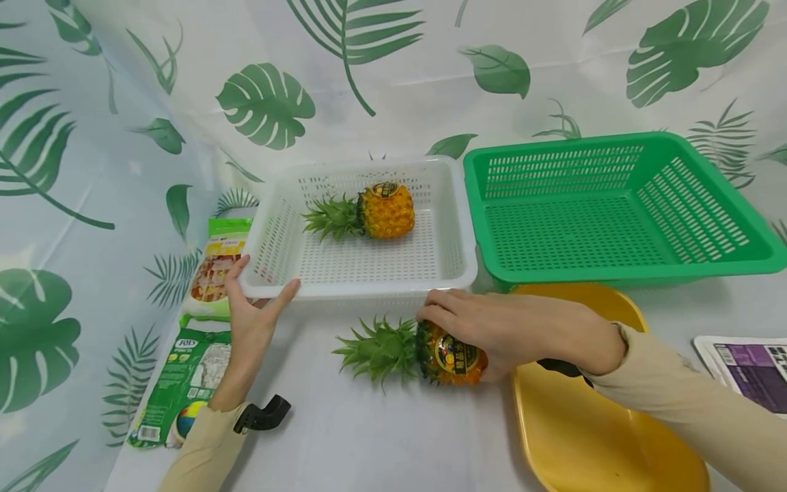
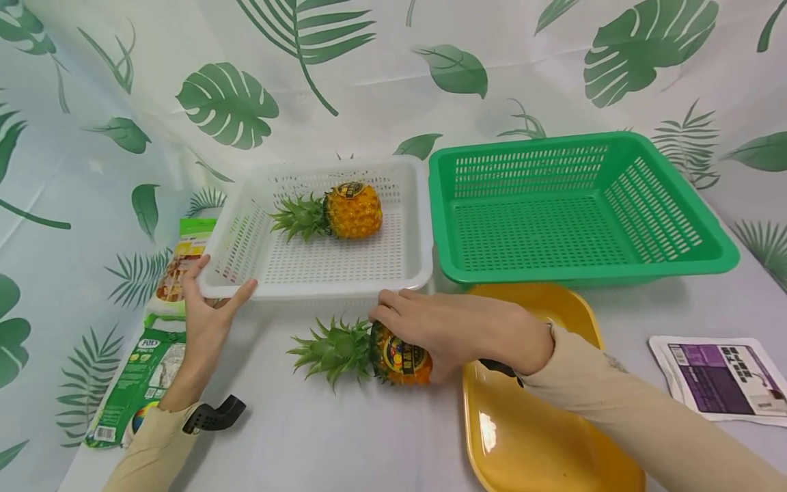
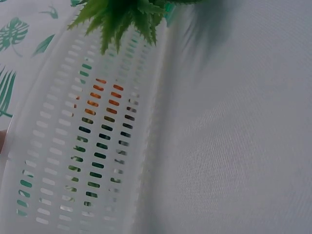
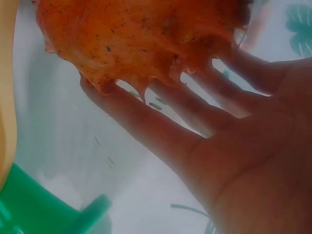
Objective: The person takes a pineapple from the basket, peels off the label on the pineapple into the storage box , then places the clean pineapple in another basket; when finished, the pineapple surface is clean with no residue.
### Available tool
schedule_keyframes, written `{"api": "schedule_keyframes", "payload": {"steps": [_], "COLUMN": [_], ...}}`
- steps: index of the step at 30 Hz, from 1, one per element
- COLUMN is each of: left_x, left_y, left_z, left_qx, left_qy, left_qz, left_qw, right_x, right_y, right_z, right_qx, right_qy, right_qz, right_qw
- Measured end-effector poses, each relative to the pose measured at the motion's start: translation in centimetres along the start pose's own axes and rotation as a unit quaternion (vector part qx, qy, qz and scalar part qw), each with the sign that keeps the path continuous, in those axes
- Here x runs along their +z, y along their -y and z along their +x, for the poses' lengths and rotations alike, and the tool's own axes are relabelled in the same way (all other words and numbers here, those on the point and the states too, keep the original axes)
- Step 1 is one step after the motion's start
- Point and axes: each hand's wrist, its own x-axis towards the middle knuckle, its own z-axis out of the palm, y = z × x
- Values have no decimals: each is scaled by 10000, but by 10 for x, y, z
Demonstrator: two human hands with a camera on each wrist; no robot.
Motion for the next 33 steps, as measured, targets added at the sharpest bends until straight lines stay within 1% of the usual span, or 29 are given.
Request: {"api": "schedule_keyframes", "payload": {"steps": [4,7,9,12,15,19,21,24,26,28,30,31,32,33], "left_x": [0,1,0,-1,-4,-9,-12,-16,-18,-19,-18,-18,-17,-16], "left_y": [0,0,-1,-1,-2,-6,-9,-16,-21,-25,-29,-31,-33,-34], "left_z": [-1,-1,-1,0,1,0,0,0,0,-1,-3,-5,-7,-8], "left_qx": [2,16,35,77,64,-104,-194,-244,-226,-120,82,247,452,754], "left_qy": [-15,-8,21,101,207,351,419,560,629,620,473,359,224,78], "left_qz": [80,111,109,152,190,405,700,1311,1803,2284,2719,2909,3066,3183], "left_qw": [10000,9999,9999,9998,9996,9985,9965,9895,9813,9715,9611,9557,9505,9450], "right_x": [2,4,5,4,3,4,4,4,4,4,4,5,5,5], "right_y": [0,0,-1,-1,-2,-3,-4,-4,-4,-3,-2,-2,-2,-2], "right_z": [2,1,0,-4,-6,-8,-8,-7,-7,-7,-7,-7,-7,-7], "right_qx": [47,66,182,449,623,641,652,689,704,704,710,714,716,731], "right_qy": [77,2,7,113,209,183,170,163,166,167,184,191,190,201], "right_qz": [19,144,237,372,415,461,488,532,492,454,430,441,464,503], "right_qw": [10000,9999,9996,9982,9970,9967,9965,9961,9962,9963,9964,9963,9962,9959]}}
